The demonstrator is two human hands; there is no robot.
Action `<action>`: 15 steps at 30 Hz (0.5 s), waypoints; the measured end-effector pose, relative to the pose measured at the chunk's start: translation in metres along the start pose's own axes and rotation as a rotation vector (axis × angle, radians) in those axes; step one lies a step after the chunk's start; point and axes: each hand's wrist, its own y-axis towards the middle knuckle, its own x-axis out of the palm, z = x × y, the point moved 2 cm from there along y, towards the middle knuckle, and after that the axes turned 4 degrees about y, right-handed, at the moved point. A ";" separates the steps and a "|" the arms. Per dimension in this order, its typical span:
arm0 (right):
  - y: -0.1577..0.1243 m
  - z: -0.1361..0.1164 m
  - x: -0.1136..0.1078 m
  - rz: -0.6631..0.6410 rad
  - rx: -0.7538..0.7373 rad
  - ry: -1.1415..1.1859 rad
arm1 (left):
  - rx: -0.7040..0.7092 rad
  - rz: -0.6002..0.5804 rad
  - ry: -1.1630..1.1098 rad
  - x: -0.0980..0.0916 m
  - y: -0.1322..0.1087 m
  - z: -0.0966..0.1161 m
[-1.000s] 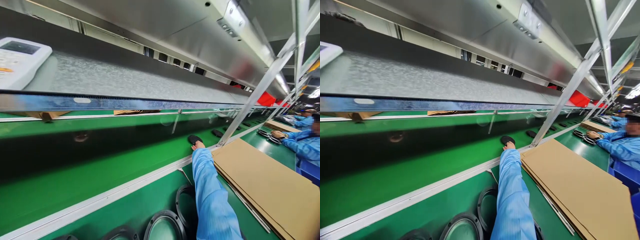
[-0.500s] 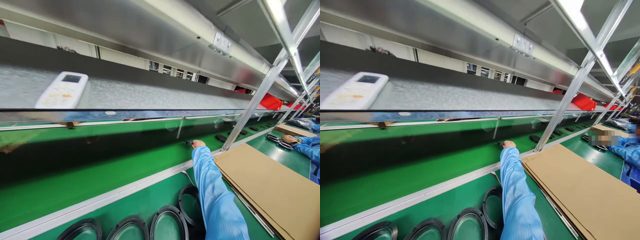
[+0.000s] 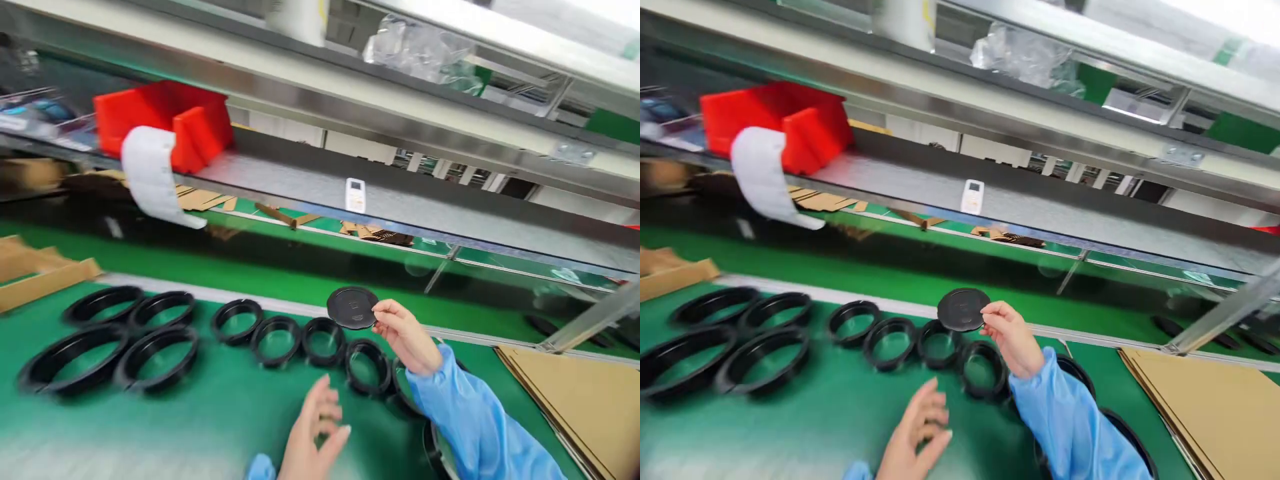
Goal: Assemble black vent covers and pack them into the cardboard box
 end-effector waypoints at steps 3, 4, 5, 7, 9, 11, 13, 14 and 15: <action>-0.053 0.062 0.061 0.010 0.148 0.178 | 0.094 0.176 -0.355 -0.031 0.001 0.015; -0.071 0.082 0.080 0.001 0.218 0.234 | 0.112 0.209 -0.448 -0.044 -0.001 0.021; -0.087 0.102 0.098 -0.018 0.293 0.290 | 0.105 0.229 -0.514 -0.058 -0.004 0.026; -0.115 0.131 0.133 -0.107 0.431 0.384 | 0.023 0.260 -0.636 -0.086 -0.016 0.034; -0.136 0.146 0.161 -0.299 0.540 0.407 | -0.087 0.276 -0.784 -0.110 -0.030 0.037; -0.147 0.149 0.181 -0.514 0.569 0.329 | -0.202 0.252 -0.945 -0.128 -0.044 0.035; -0.146 0.144 0.190 -0.618 0.453 0.153 | -0.300 0.209 -1.064 -0.139 -0.054 0.032; -0.142 0.140 0.191 -0.605 0.329 0.031 | -0.342 0.177 -1.105 -0.143 -0.058 0.030; -0.136 0.136 0.189 -0.559 0.167 -0.110 | -0.369 0.140 -1.138 -0.145 -0.061 0.029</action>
